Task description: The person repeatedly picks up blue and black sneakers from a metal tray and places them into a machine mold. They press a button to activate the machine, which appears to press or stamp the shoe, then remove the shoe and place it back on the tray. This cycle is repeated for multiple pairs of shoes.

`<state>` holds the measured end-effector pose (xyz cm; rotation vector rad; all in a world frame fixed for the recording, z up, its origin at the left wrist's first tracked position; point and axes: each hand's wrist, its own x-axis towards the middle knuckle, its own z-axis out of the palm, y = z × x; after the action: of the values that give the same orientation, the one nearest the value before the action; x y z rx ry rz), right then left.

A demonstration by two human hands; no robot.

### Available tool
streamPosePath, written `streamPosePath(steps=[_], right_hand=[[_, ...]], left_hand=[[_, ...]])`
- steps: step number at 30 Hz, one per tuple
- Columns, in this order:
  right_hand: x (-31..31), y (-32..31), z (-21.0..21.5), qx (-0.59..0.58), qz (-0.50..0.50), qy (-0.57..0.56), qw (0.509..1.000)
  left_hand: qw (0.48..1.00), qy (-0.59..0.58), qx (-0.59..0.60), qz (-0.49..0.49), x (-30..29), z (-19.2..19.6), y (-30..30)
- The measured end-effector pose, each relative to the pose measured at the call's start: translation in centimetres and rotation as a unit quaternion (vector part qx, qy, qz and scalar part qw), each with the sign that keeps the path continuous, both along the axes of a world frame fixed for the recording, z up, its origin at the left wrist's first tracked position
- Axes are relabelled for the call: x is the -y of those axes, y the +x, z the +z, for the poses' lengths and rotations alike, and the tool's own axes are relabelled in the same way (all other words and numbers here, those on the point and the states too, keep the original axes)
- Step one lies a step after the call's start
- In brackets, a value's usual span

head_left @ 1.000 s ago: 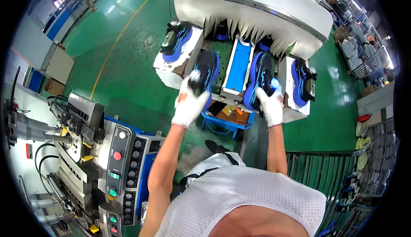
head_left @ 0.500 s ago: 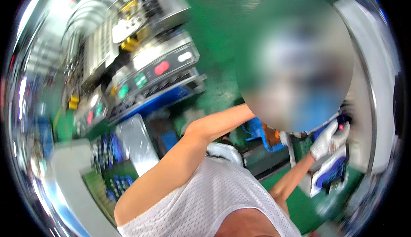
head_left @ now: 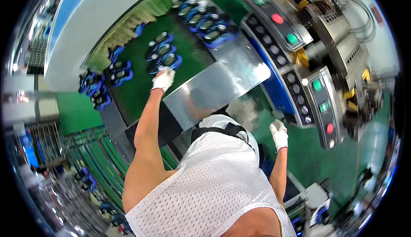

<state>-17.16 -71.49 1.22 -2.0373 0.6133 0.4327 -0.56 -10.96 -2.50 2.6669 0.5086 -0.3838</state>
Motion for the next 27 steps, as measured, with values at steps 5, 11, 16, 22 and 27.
streamPosePath(steps=[5,11,16,22,27], right_hand=[[-5.4,7.5,0.2,-0.058,0.134,-0.040,0.988],[-7.2,10.8,0.9,-0.174,0.271,-0.135,0.937],[-10.3,15.6,3.4,-0.251,0.320,-0.237,0.882],[-15.8,21.3,3.4,-0.149,0.380,-0.275,0.870],[-22.8,25.5,5.5,-0.095,0.447,-0.209,0.865]], left_hand=[[0.961,-0.010,0.023,0.277,-10.2,-3.0,-9.6],[0.857,0.039,0.100,0.504,-17.1,-3.6,-8.3],[0.885,0.099,0.214,0.401,-30.8,-5.3,-5.5],[0.918,0.101,0.199,0.329,-32.3,-4.7,-4.4],[0.931,0.105,0.175,0.303,-27.1,-0.9,-8.8]])
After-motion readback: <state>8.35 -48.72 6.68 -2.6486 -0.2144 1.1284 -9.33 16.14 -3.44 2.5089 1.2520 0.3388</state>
